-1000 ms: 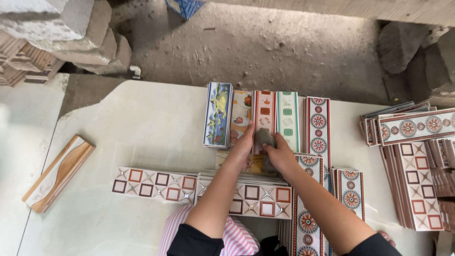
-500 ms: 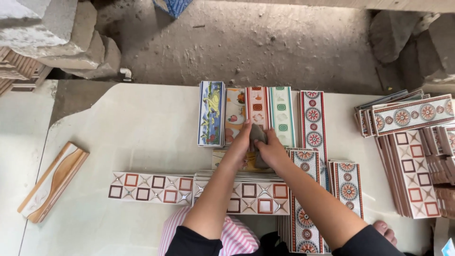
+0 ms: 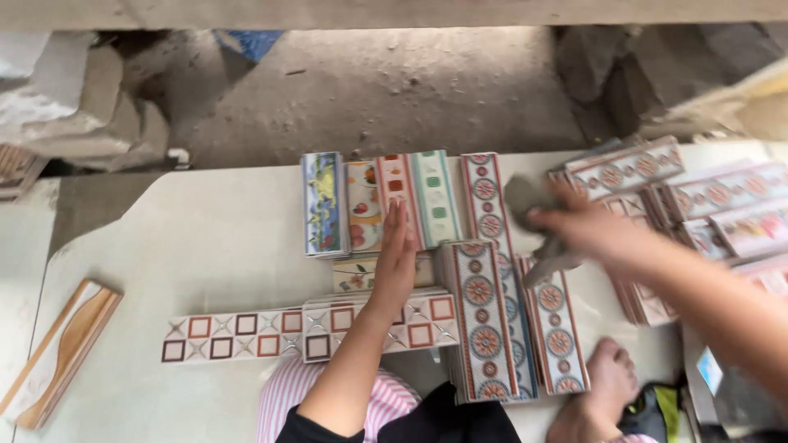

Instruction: The person sits on the floor and wipes the surfaces of small rectangular ceramic tiles with a cloth. They handle the tiles one at a time, turning them over to clean both sides, then place them back into stacks on the floor.

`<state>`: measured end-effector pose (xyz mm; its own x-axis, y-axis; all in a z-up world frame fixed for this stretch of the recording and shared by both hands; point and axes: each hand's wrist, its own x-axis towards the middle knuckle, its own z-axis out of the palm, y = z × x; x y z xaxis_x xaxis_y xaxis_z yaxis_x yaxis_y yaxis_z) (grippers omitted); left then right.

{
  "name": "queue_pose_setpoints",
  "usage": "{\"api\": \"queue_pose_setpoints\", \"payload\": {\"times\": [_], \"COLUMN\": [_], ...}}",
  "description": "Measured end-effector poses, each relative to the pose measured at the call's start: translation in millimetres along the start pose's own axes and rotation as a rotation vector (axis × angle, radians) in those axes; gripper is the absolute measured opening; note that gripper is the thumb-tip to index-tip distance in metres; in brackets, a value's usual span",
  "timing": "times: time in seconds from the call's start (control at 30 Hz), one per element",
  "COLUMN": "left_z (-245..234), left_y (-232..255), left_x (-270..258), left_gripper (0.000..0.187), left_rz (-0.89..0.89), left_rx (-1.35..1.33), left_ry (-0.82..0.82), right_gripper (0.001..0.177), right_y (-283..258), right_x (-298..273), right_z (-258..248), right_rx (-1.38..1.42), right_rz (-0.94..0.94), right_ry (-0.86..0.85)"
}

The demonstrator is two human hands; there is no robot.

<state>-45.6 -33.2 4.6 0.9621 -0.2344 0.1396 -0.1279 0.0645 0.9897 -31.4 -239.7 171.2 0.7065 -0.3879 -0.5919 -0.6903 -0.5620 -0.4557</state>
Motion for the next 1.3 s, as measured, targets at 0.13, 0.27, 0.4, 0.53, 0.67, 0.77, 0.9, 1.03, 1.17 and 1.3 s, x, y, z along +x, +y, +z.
{"api": "queue_pose_setpoints", "payload": {"times": [0.13,0.27,0.4,0.53,0.67,0.77,0.9,1.03,1.17,1.3], "left_z": [30,65,105,142,163,167,166,168,170,169], "left_y": [47,39,43,47,27,23,25,21,22,16], "left_x": [-14,-41,-64,-76,-93,-99,-102,-106,-111,-113], "left_gripper": [0.074,0.061,0.046,0.044,0.041,0.041,0.044,0.043,0.041,0.038], "left_rz": [-0.14,-0.072,0.035,0.033,-0.022,-0.019,-0.093,-0.078,-0.151,-0.13], "left_rx": [0.174,0.203,0.178,0.15,0.074,0.091,0.148,0.142,0.131,0.085], "left_ry": [-0.194,-0.285,-0.361,-0.458,-0.551,-0.594,-0.611,-0.601,-0.649,-0.64], "right_gripper": [0.055,0.029,0.042,0.03,0.028,0.039,0.08,0.035,0.034,0.031], "right_y": [38,159,253,290,331,373,351,409,391,351], "right_x": [-33,11,47,50,75,107,95,133,113,86], "right_z": [-72,-111,-121,-117,-88,-54,-36,-21,-25,-12], "right_rx": [0.092,0.531,0.729,0.755,0.502,-0.139,-0.3,-0.899,-1.121,-1.239], "right_rz": [0.165,-0.091,0.165,0.142,0.098,-0.055,0.059,-0.275,-0.37,-0.497], "right_ry": [0.171,0.284,0.331,0.34,0.493,0.647,0.477,1.06,1.04,1.077]}}
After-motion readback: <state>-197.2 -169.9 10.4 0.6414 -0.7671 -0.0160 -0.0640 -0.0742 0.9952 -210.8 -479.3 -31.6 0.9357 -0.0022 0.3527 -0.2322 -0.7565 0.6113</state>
